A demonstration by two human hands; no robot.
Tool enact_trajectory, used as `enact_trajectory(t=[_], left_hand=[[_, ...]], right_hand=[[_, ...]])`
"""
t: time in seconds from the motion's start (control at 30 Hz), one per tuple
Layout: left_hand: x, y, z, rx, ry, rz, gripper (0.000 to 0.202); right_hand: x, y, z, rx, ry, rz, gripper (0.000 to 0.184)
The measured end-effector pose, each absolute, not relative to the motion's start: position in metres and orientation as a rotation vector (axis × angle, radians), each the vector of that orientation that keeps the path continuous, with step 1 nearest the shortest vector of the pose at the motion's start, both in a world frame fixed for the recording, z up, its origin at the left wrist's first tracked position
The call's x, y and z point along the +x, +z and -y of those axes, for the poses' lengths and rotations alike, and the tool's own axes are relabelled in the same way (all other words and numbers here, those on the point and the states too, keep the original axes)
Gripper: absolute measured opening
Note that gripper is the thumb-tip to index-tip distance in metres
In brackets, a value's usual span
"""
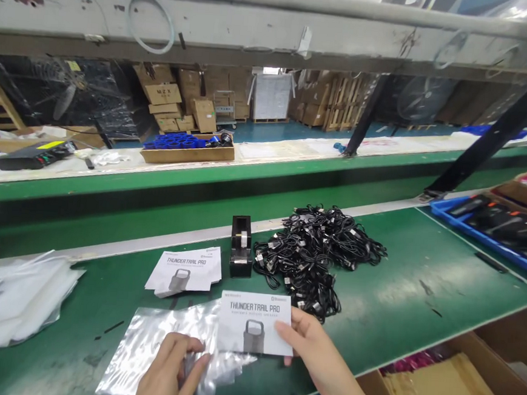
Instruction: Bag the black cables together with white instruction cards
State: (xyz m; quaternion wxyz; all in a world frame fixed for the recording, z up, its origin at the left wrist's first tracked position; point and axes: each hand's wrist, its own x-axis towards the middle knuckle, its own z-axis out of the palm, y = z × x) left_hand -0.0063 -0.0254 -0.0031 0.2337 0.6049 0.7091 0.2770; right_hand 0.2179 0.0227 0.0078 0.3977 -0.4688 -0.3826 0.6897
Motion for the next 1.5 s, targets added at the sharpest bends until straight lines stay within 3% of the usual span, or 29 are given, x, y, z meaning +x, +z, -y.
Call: enact_trajectory(t=[0.2,0.33,0.7,0.87,1.13,1.5], left_hand=[[0.006,-0.001,0.019,1.676,0.543,-1.998,0.016],[0.005,0.0,0.021,1.686,0.481,-1.941,0.027],[0.006,-0.006,0.03,1.764,0.618,-1.952,0.033],[0.009,-0.008,0.029,1.813,0.574,-2.057,0.023],[0.009,0.001,0.03,1.78,0.513,-2.001,0.034],[0.01,-0.008,0.035,1.796,0.617,-2.001,0.032]], right_hand=[[0.228,0.004,-0.009,-1.238,1.67,0.93,0.035],[0.228,-0.003,0.003,-1.324,1.627,0.928,0.04],[0.203,-0.014,0.023,-1.41,1.461,0.936,0.043],[0.204,-0.014,0.025,-1.42,1.463,0.948,0.043],[0.202,-0.008,0.031,-1.379,1.433,0.855,0.041],[0.189,-0.011,0.038,-1.344,1.467,0.815,0.046]])
